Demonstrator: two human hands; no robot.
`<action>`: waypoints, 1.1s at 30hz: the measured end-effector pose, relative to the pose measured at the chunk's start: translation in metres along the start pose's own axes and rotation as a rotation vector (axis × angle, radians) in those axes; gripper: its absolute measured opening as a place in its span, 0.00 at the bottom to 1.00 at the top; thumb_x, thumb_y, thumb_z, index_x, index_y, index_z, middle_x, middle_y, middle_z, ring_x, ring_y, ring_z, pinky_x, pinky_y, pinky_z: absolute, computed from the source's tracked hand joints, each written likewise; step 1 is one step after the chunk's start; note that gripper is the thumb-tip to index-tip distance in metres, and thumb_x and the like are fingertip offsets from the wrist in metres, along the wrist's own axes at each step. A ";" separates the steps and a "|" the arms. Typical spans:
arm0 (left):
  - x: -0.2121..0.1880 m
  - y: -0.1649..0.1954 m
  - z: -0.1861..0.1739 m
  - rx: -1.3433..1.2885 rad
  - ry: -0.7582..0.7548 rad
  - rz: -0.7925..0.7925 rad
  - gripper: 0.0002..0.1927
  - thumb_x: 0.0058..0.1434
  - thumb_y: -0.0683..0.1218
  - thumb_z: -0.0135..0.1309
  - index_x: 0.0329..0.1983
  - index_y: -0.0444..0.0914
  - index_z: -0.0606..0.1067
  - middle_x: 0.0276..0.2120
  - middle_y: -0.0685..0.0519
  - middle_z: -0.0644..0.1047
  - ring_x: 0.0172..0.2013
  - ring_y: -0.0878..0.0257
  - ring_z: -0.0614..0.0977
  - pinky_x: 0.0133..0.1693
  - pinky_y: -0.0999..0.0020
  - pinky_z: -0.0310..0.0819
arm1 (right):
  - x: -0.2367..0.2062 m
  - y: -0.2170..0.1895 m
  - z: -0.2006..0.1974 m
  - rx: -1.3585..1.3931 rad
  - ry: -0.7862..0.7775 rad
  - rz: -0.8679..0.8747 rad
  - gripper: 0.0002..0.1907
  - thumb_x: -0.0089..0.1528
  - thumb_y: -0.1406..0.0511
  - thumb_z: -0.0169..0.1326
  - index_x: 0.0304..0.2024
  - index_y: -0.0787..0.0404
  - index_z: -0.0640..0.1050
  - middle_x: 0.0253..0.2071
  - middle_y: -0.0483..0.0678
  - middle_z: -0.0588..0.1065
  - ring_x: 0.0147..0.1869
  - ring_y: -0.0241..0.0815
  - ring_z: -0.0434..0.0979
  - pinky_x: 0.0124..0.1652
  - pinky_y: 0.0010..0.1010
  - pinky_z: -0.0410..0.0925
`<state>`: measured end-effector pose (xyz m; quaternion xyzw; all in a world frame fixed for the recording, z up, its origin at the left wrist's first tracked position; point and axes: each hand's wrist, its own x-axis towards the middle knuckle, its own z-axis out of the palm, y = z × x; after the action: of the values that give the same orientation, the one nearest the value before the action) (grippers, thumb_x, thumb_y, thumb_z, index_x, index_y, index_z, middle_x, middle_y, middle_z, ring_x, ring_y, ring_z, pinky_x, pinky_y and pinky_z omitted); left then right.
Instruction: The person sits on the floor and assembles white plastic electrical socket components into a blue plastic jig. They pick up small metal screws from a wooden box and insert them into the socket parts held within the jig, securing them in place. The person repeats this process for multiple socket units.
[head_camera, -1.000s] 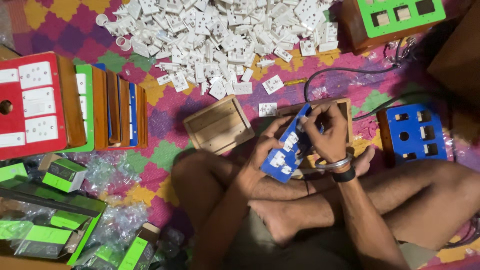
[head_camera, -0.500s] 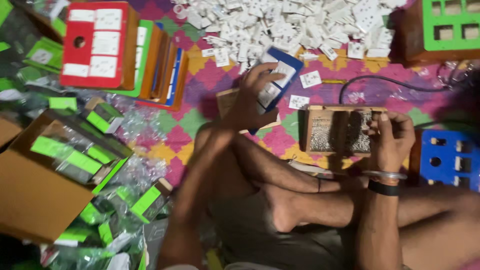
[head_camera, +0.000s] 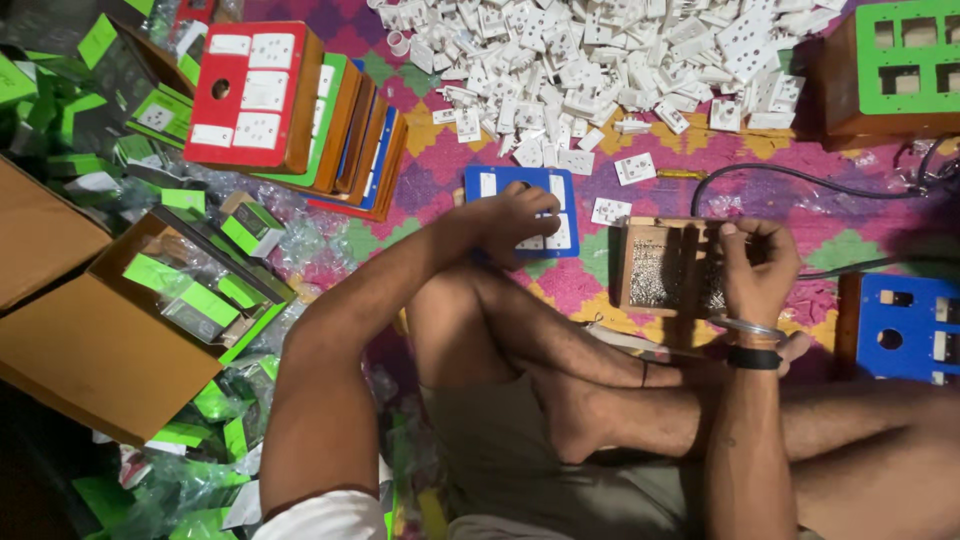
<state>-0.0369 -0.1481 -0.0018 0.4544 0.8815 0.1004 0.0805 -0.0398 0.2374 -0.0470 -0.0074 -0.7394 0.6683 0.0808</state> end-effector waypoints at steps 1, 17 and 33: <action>0.000 0.000 0.000 0.008 0.006 0.007 0.33 0.46 0.58 0.68 0.50 0.37 0.72 0.51 0.41 0.70 0.52 0.45 0.71 0.49 0.48 0.66 | 0.000 0.000 0.001 -0.015 0.007 0.000 0.10 0.69 0.68 0.63 0.47 0.66 0.76 0.41 0.45 0.78 0.44 0.32 0.77 0.47 0.23 0.71; -0.004 0.019 0.002 -0.008 -0.046 -0.481 0.60 0.31 0.56 0.78 0.67 0.40 0.62 0.63 0.36 0.62 0.65 0.38 0.62 0.56 0.38 0.63 | 0.005 -0.024 0.026 -0.329 0.016 -0.134 0.08 0.68 0.67 0.64 0.43 0.67 0.80 0.37 0.49 0.80 0.40 0.36 0.79 0.44 0.28 0.72; 0.005 0.025 0.004 0.003 -0.191 -0.830 0.89 0.19 0.67 0.80 0.77 0.38 0.37 0.67 0.25 0.54 0.67 0.29 0.56 0.60 0.23 0.49 | -0.003 -0.032 0.020 -0.467 -0.158 -0.193 0.10 0.69 0.65 0.63 0.42 0.68 0.80 0.38 0.55 0.80 0.42 0.45 0.81 0.46 0.35 0.73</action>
<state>-0.0193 -0.1297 -0.0002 0.0682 0.9784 0.0155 0.1945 -0.0365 0.2137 -0.0177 0.0966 -0.8750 0.4672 0.0823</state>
